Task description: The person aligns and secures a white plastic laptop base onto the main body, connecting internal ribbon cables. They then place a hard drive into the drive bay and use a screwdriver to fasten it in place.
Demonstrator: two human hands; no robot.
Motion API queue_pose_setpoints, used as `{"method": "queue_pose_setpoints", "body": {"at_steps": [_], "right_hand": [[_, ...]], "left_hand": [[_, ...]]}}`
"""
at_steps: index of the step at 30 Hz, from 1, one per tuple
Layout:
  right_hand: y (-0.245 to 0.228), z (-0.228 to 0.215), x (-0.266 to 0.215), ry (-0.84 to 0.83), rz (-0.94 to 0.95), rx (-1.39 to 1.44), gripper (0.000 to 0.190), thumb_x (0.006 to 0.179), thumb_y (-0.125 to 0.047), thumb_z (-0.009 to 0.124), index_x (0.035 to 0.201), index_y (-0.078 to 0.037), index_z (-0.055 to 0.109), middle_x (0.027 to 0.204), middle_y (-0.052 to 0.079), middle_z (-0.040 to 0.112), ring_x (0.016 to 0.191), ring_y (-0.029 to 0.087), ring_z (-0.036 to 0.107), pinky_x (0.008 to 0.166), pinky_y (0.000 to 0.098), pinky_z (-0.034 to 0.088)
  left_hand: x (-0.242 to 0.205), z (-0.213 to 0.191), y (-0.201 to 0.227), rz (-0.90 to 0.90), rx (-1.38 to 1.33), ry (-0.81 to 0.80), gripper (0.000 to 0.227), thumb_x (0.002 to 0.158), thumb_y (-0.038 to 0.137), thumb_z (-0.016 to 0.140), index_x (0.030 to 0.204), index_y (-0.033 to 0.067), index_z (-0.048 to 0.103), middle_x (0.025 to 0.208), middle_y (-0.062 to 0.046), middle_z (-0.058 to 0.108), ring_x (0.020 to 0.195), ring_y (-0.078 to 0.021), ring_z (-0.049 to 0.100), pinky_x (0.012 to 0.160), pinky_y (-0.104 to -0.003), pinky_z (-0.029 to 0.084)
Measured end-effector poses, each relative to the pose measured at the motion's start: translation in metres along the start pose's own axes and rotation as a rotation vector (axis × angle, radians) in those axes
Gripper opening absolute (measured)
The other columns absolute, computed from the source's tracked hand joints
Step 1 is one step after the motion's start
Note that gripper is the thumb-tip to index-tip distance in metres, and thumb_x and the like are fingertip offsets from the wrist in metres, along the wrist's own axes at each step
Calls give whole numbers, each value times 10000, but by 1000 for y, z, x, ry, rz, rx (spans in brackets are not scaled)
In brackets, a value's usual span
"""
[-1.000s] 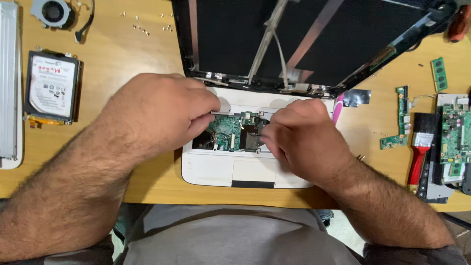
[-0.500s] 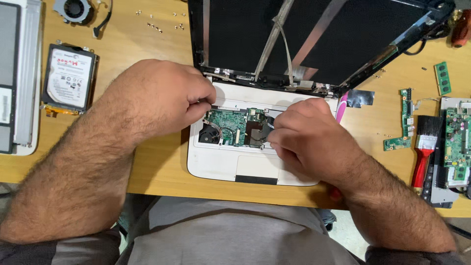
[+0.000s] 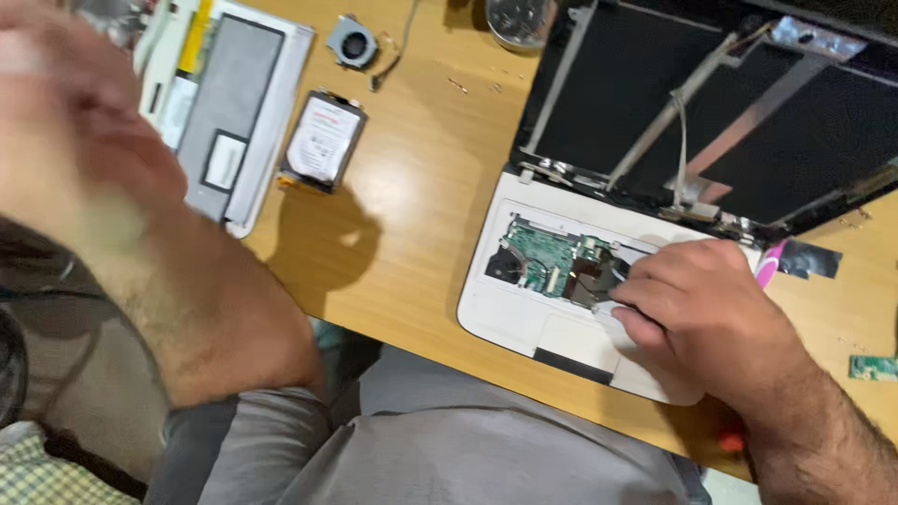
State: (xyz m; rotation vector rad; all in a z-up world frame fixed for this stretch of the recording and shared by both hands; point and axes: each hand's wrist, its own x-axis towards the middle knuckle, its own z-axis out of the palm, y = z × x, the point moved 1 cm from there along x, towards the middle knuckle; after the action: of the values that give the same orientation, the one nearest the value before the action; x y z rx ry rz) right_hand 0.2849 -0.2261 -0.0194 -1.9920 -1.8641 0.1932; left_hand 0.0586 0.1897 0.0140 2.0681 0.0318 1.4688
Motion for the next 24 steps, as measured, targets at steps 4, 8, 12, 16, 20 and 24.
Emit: {"method": "queue_pose_setpoints", "body": {"at_steps": [4,8,12,16,20,24], "right_hand": [[16,20,-20,-51,37,-149,39,791,-267,714,802,-231,725,749,-41,665,729,292,623,633,483,397],[21,29,-29,-186,180,-205,193,846,-394,628,927,-295,772,891,-91,726,931,254,647,828,498,414],[24,29,-31,-165,134,-236,231,898,-434,599,1001,-295,753,946,-104,727,983,233,659,840,492,444],[13,21,-26,-126,124,-217,182,897,-396,628,977,-280,743,921,-75,713,957,244,658,855,487,444],[14,22,-29,-128,138,-216,215,891,-399,625,1009,-274,754,964,-68,724,1011,241,654,888,488,440],[14,24,-30,-111,139,-210,220,900,-398,632,1038,-281,757,989,-75,726,1046,227,646,929,473,423]], "left_hand": [[-8,-7,22,-260,-152,260,160,1059,137,712,1009,36,598,839,-116,525,628,-225,460,569,-383,375],[-21,0,45,-161,80,-252,184,989,-195,671,1060,-30,631,951,-168,634,776,-211,563,682,-321,484],[-23,43,60,-574,702,-710,477,881,292,838,1259,54,672,1224,-137,680,1150,-335,519,1011,-465,396],[-61,54,25,-458,841,-684,572,778,453,827,1195,88,686,1238,-134,641,1044,-394,541,897,-517,436],[-66,59,19,-437,878,-630,572,755,384,830,1213,80,671,1113,-126,687,974,-383,592,834,-507,466],[-67,60,12,-497,874,-601,595,707,370,790,1217,90,664,1036,-131,677,930,-402,595,784,-529,467]]}}
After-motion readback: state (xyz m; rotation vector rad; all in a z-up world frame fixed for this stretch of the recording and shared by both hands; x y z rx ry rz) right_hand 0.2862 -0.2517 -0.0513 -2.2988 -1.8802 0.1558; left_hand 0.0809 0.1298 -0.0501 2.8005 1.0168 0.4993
